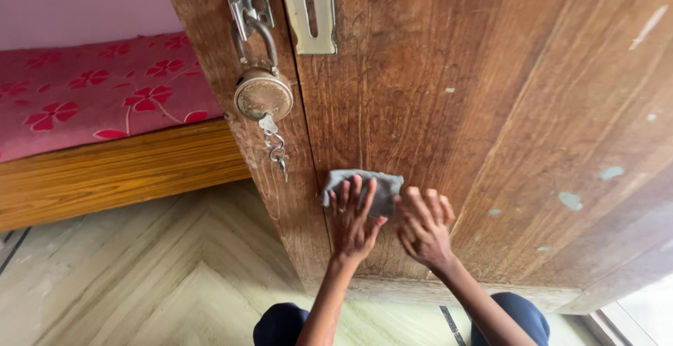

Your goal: The person wipes a wooden door with a cloth, using their hands to rub the surface in circular and side-to-side motions across different sections of the door.

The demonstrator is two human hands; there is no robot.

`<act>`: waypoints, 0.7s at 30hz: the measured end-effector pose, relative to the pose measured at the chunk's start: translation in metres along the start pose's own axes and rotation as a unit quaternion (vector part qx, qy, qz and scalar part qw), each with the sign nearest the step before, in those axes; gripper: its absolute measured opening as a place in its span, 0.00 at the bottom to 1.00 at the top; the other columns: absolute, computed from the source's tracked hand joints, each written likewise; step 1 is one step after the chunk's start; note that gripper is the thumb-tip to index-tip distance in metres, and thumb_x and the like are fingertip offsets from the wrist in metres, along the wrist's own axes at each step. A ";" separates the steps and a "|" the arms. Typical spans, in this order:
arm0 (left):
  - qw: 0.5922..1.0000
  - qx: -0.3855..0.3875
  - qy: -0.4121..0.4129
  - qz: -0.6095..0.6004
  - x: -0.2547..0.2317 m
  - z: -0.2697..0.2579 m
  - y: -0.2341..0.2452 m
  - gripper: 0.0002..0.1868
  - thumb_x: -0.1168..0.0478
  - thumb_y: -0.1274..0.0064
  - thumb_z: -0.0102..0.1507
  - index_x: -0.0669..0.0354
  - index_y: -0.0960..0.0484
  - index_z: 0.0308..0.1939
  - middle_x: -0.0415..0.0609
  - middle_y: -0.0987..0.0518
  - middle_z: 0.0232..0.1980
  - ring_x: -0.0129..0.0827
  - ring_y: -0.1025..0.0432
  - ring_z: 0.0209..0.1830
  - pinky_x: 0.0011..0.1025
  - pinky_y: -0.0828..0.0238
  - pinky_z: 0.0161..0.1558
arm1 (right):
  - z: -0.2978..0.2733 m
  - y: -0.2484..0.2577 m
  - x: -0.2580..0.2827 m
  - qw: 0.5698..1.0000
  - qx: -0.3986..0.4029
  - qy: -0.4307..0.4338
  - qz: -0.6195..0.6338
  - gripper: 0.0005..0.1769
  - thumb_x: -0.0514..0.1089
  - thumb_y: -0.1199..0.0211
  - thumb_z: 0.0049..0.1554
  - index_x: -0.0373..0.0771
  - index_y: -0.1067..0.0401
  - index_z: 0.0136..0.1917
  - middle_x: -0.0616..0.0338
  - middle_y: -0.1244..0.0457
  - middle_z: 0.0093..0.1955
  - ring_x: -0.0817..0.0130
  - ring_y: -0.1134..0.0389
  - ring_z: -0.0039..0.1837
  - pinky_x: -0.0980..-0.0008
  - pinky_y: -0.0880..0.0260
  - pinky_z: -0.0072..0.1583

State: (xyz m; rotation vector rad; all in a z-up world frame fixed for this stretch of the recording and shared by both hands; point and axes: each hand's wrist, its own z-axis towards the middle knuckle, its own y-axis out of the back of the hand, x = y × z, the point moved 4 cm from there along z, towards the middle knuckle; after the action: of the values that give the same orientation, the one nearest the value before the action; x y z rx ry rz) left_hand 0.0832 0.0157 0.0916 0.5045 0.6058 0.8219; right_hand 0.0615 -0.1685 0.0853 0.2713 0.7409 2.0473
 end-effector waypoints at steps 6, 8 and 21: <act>0.936 -0.281 0.212 -0.029 0.060 0.028 0.085 0.46 0.26 0.86 0.71 0.48 0.66 0.84 0.56 0.75 0.86 0.51 0.78 0.87 0.58 0.87 0.81 | -0.011 0.040 -0.030 0.979 -0.084 -0.188 -0.001 0.37 0.54 0.43 0.64 0.51 0.49 0.83 0.49 0.65 0.88 0.49 0.73 0.88 0.42 0.77 0.83; 0.920 -0.305 0.238 -0.065 0.054 0.031 0.101 0.46 0.26 0.82 0.72 0.50 0.66 0.84 0.56 0.74 0.87 0.50 0.77 0.88 0.57 0.86 0.82 | -0.009 0.045 -0.032 0.980 -0.063 -0.189 0.004 0.36 0.54 0.43 0.65 0.50 0.48 0.83 0.46 0.64 0.87 0.45 0.73 0.88 0.41 0.75 0.83; 0.963 -0.226 0.150 0.015 -0.019 0.010 -0.027 0.41 0.33 0.85 0.75 0.49 0.73 0.83 0.55 0.79 0.85 0.44 0.86 0.85 0.58 0.89 0.82 | -0.016 0.032 -0.039 0.981 -0.040 -0.191 -0.009 0.36 0.54 0.42 0.65 0.46 0.46 0.81 0.40 0.63 0.87 0.36 0.72 0.87 0.36 0.73 0.81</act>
State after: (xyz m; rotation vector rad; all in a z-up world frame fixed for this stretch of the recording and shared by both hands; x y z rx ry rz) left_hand 0.0935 -0.0172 0.0876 -0.0300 0.6631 1.0398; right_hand 0.0539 -0.2203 0.0951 0.5903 0.4209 1.9226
